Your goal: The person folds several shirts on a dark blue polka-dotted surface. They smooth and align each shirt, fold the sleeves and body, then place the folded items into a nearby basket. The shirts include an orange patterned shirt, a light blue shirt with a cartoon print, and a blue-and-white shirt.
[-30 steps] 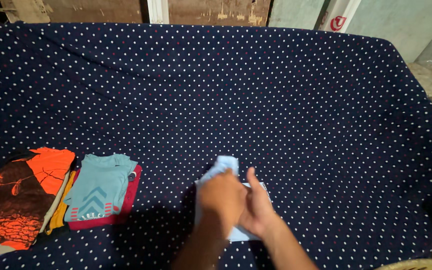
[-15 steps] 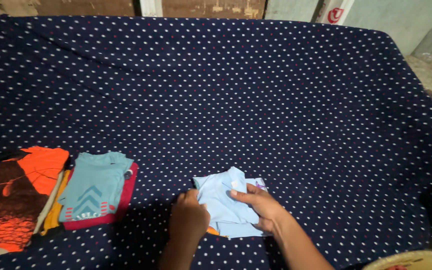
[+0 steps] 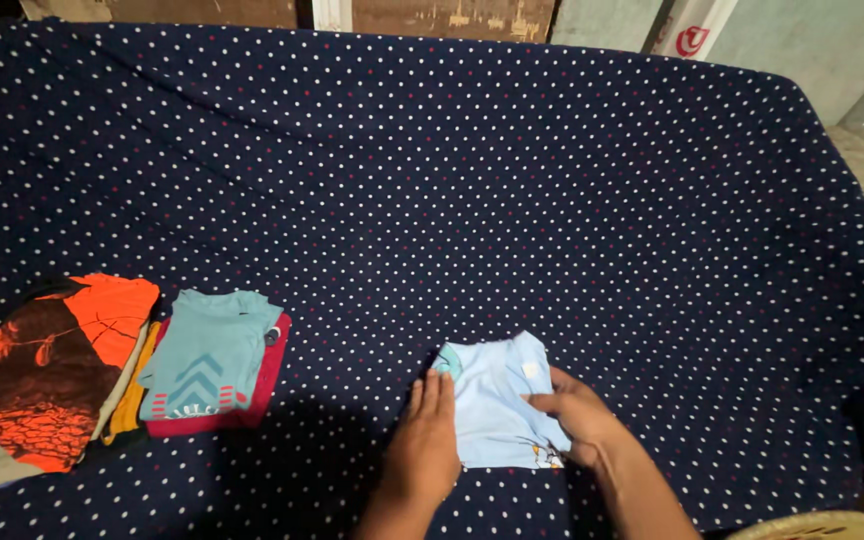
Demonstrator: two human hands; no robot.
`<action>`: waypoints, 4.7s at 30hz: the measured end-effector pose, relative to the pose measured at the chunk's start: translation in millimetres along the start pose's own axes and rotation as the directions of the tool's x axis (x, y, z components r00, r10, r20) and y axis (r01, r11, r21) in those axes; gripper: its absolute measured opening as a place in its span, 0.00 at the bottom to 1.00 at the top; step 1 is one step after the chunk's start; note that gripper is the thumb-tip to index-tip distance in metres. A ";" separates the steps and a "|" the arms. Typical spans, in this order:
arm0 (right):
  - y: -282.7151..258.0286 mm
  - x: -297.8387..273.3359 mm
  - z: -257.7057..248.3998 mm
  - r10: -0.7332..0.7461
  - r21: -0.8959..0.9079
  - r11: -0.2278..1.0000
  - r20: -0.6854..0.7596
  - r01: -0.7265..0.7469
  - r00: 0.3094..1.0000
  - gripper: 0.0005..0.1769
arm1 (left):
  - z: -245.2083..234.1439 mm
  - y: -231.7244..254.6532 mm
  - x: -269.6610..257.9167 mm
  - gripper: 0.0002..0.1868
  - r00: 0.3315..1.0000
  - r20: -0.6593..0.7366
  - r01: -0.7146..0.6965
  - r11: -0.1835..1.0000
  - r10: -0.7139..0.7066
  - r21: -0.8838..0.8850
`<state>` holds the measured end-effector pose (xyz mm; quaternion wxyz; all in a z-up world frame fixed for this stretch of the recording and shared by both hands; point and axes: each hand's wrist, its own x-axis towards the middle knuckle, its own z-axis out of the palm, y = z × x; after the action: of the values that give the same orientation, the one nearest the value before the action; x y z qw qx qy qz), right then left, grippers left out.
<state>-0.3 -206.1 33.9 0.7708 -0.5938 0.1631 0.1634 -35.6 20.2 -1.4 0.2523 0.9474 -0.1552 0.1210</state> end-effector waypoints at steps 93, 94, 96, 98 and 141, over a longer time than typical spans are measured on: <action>22.9 -15.3 45.6 -0.443 -0.997 -0.078 0.053 0.020 0.895 0.37 | 24.7 -8.8 46.8 0.35 0.997 0.058 0.044 0.993 -0.050 0.108; 23.4 -16.0 43.9 -0.435 -0.998 -0.063 0.035 0.008 0.900 0.38 | 27.1 -11.2 45.4 0.35 0.998 0.037 0.043 0.994 -0.047 0.104; 22.2 -16.3 40.1 -0.423 -0.998 -0.056 0.018 -0.007 0.906 0.38 | 32.2 -12.2 47.7 0.37 0.998 -0.001 0.062 0.994 -0.062 0.089; 22.0 -14.9 40.0 -0.419 -0.998 -0.054 0.014 -0.009 0.908 0.38 | 34.5 -13.8 50.7 0.40 0.994 -0.036 0.108 0.991 -0.106 0.076; 9.0 -6.4 -12.5 -0.689 -0.964 0.225 -0.055 0.142 0.722 0.39 | 33.4 -38.5 102.7 0.18 0.810 0.284 0.556 0.521 -0.512 -0.648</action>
<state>-10.8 -216.4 25.9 0.2482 -0.9555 0.0540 -0.1497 77.9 10.8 -14.9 0.6140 0.7805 0.1017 -0.0582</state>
